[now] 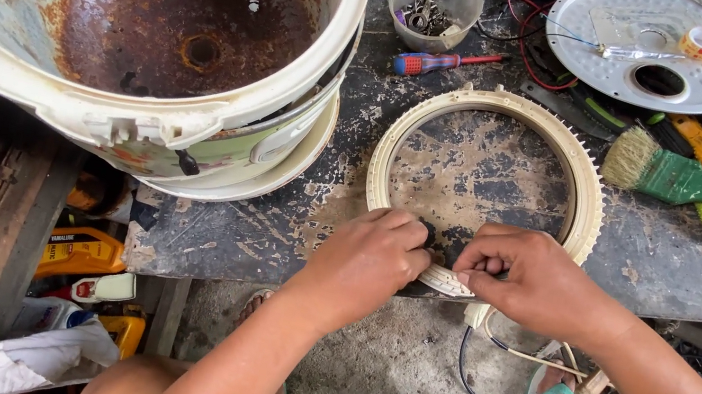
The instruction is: Repairing a circular rim component by fitting a metal strip into a plastic frame on a workbench.
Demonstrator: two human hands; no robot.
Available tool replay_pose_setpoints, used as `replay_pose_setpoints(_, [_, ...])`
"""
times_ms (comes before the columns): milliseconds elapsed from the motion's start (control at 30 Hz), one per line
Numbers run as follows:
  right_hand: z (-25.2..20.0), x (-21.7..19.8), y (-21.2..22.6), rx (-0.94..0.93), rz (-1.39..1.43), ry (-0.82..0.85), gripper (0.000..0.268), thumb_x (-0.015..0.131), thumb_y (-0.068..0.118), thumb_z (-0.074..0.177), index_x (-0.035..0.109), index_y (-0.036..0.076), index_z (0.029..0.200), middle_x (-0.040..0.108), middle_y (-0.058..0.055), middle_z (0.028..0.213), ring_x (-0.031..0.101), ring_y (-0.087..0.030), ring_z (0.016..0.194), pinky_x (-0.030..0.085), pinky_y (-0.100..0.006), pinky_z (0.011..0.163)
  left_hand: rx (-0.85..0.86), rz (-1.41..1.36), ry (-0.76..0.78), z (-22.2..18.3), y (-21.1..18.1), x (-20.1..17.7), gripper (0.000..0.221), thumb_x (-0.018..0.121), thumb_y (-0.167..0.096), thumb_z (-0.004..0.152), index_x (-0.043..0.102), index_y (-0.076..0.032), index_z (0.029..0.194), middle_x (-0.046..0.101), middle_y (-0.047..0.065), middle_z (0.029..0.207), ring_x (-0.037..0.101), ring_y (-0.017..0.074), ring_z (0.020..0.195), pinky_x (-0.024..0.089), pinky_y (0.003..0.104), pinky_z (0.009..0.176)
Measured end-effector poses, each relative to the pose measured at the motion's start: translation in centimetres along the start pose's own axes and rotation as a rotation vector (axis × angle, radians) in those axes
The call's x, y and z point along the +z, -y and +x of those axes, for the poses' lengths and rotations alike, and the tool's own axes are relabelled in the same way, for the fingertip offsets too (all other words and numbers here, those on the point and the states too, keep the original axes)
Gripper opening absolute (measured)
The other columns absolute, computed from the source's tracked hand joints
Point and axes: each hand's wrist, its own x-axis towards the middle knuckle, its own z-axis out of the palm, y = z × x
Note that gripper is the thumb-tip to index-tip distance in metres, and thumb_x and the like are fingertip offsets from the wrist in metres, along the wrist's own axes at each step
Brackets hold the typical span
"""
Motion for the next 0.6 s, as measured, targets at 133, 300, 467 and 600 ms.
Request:
replay_pose_setpoints(133, [-0.1,-0.1,0.9,0.012,-0.116,0.011,0.011,0.069,0.002,0.078,0.078,0.008,0.074,0.067,-0.003,0.067,0.063,-0.017,0.069,0.055,-0.036,0.07,0.003,0.041,-0.072,-0.1,-0.1,0.5,0.008,0.07,-0.009,0.092,0.077,-0.006,0.089,0.069,0.01,0.087,0.068,0.0243,0.099,0.056,0.04,0.097])
replay_pose_setpoints(300, [-0.2,-0.6,1.2,-0.055,-0.218,0.069,0.014,0.064,0.006,0.087,0.078,0.007,0.083,0.072,-0.008,0.074,0.07,-0.027,0.074,0.058,-0.044,0.076,-0.031,0.034,0.046,0.3,-0.7,-1.8,0.013,0.066,-0.011,0.097,0.078,-0.01,0.102,0.07,0.008,0.092,0.066,0.0208,0.102,0.055,0.039,0.098])
replay_pose_setpoints(467, [-0.6,-1.7,-1.3,-0.025,-0.304,0.176,0.02,0.06,0.015,0.09,0.078,0.018,0.095,0.076,0.004,0.094,0.074,-0.018,0.086,0.053,-0.035,0.08,-0.006,0.013,-0.027,0.1,-0.3,0.3,0.017,0.072,-0.01,0.086,0.072,-0.008,0.103,0.067,0.009,0.101,0.059,0.0302,0.109,0.057,0.045,0.078])
replay_pose_setpoints(600, [-0.3,-2.1,-1.1,0.044,-0.358,0.236,0.015,0.065,0.018,0.089,0.079,0.02,0.094,0.078,0.006,0.095,0.075,-0.015,0.083,0.054,-0.034,0.078,-0.053,-0.024,0.051,0.2,-0.6,0.2,0.016,0.071,-0.013,0.091,0.073,-0.008,0.105,0.068,0.009,0.109,0.059,0.0297,0.109,0.057,0.047,0.083])
